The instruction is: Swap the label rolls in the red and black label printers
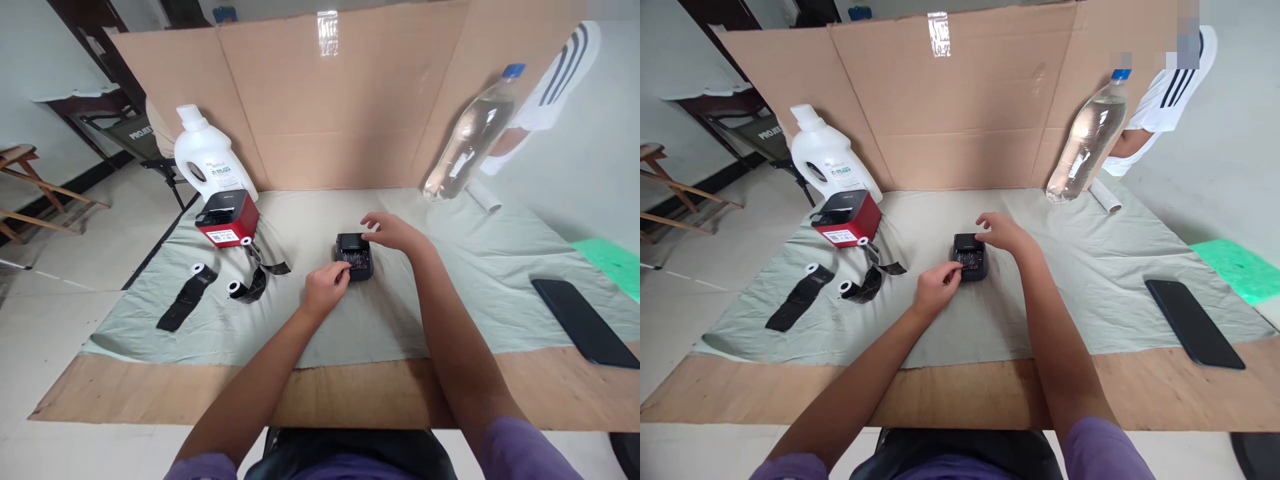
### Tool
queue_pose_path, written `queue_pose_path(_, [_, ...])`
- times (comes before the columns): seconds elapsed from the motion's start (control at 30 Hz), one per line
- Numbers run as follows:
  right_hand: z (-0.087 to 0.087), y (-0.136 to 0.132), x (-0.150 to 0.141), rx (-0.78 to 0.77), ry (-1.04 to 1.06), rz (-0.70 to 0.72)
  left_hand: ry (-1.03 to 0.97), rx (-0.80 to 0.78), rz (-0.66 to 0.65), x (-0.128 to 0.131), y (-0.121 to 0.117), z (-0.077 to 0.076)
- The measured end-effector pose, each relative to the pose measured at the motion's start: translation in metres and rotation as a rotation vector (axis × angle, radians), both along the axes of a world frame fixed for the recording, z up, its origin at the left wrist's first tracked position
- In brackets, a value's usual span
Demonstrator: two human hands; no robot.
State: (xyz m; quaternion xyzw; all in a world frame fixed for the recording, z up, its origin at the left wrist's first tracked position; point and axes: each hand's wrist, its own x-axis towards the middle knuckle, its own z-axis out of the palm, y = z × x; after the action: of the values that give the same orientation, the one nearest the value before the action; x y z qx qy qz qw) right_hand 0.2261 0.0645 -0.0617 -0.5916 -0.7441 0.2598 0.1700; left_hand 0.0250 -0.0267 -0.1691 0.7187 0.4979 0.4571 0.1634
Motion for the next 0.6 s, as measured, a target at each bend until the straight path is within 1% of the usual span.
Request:
queue_pose_path(0.1, [-0.010, 0.005, 0.000, -0.170, 0.021, -0.004, 0.027, 0.003, 0.023, 0.001, 0.000, -0.001])
queue_pose_path(0.2, [-0.017, 0.008, 0.000, -0.377, 0.183, -0.033, 0.020, -0.034, 0.039, 0.001, -0.001, 0.001])
queue_pose_path(0.3, [-0.022, 0.008, 0.001, -0.489, 0.278, -0.083, -0.042, -0.120, 0.055, 0.000, 0.000, 0.004])
queue_pose_path(0.4, [-0.026, 0.008, 0.001, -0.523, 0.310, -0.106, -0.125, -0.223, 0.080, -0.002, 0.005, 0.005])
queue_pose_path(0.47, [-0.031, 0.007, 0.002, -0.515, 0.330, -0.107, -0.169, -0.282, 0.084, -0.004, 0.009, 0.004])
queue_pose_path(0.6, [-0.048, 0.002, 0.009, -0.417, 0.389, -0.094, -0.184, -0.329, 0.062, -0.007, 0.015, 0.002])
